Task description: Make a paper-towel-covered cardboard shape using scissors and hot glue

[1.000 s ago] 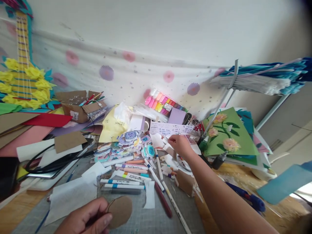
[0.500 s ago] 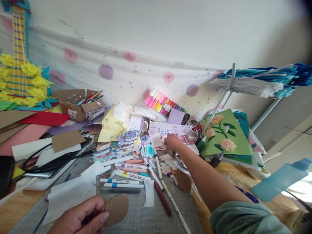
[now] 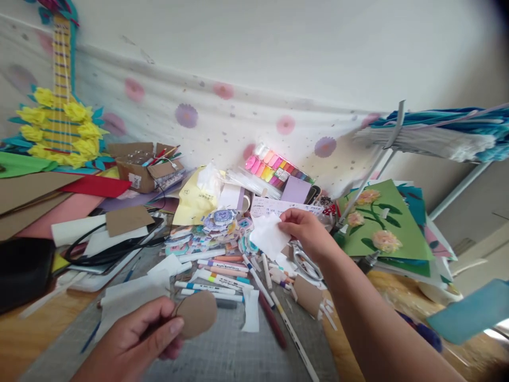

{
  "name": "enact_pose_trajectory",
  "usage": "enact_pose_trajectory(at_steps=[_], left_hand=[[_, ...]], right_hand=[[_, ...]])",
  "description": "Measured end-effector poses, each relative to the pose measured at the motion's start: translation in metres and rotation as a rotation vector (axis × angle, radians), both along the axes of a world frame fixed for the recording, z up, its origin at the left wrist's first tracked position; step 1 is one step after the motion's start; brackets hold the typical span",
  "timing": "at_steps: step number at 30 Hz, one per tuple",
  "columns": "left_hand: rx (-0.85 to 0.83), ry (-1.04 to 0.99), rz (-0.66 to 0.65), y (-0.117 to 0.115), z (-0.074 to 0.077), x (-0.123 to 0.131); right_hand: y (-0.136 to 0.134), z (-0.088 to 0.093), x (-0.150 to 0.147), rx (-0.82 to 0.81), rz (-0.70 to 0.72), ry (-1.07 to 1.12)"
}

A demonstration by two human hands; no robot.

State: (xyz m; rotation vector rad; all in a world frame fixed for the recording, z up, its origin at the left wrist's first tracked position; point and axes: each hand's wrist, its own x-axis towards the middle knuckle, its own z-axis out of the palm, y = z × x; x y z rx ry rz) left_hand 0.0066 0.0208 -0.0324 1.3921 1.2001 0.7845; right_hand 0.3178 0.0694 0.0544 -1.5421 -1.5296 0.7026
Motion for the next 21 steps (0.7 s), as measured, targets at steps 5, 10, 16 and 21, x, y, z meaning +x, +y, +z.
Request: enact_pose_trajectory(at_steps=[5, 10, 16, 21], left_hand=[[0.074, 0.042, -0.011, -0.006, 0.016, 0.003], [0.083, -0.034, -0.07, -0.012, 0.022, 0.016], [-0.059, 0.069, -0.067, -0.015, 0.017, 0.024], [-0.044, 0.046, 0.023, -0.016, 0.016, 0.027]], right_hand=[[-0.028, -0.039, -0.054, -0.084, 0.145, 0.344], [-0.043, -0.063, -0.084, -0.212, 0.26, 0.456], [-0.056, -0.067, -0.088, -0.29, 0.351, 0.497], [-0.06, -0.072, -0.097, -0.272, 0.419, 0.57]])
